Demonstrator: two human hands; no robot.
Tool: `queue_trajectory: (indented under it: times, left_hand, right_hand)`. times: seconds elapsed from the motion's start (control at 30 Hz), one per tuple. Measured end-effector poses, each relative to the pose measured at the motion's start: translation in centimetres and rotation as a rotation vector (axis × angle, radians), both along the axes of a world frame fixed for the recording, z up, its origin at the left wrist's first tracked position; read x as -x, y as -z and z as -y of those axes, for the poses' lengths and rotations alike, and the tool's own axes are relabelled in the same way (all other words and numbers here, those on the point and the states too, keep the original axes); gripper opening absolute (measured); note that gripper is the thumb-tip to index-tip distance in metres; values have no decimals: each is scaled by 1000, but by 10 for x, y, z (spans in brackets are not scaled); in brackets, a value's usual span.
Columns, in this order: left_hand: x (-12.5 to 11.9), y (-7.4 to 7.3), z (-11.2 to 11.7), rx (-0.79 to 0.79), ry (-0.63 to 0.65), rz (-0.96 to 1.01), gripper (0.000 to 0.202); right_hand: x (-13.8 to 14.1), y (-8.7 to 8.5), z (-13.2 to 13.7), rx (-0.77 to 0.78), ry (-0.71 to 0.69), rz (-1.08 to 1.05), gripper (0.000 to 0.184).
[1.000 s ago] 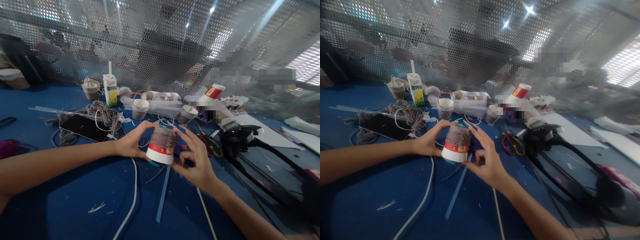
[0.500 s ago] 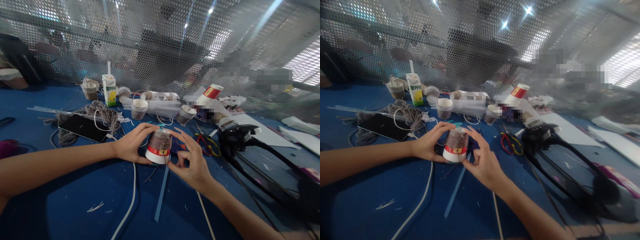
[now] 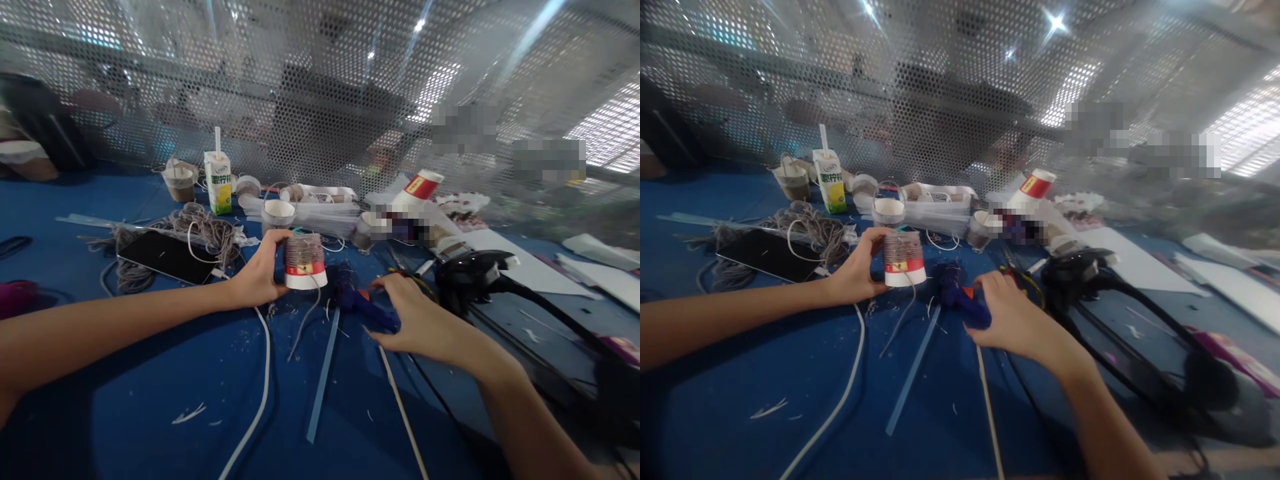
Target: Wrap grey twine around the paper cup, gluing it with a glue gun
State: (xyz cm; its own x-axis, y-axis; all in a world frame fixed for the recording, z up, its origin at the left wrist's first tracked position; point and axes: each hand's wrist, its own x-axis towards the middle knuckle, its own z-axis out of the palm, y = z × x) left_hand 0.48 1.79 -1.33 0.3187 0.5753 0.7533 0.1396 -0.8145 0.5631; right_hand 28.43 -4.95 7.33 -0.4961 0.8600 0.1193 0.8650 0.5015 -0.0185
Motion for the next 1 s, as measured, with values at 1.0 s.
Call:
queue_trajectory:
  times: [1.0]
  left_hand:
    - [0, -7, 3, -168, -94, -82, 69]
  right_hand:
    - [41, 19, 16, -66, -81, -611, 14]
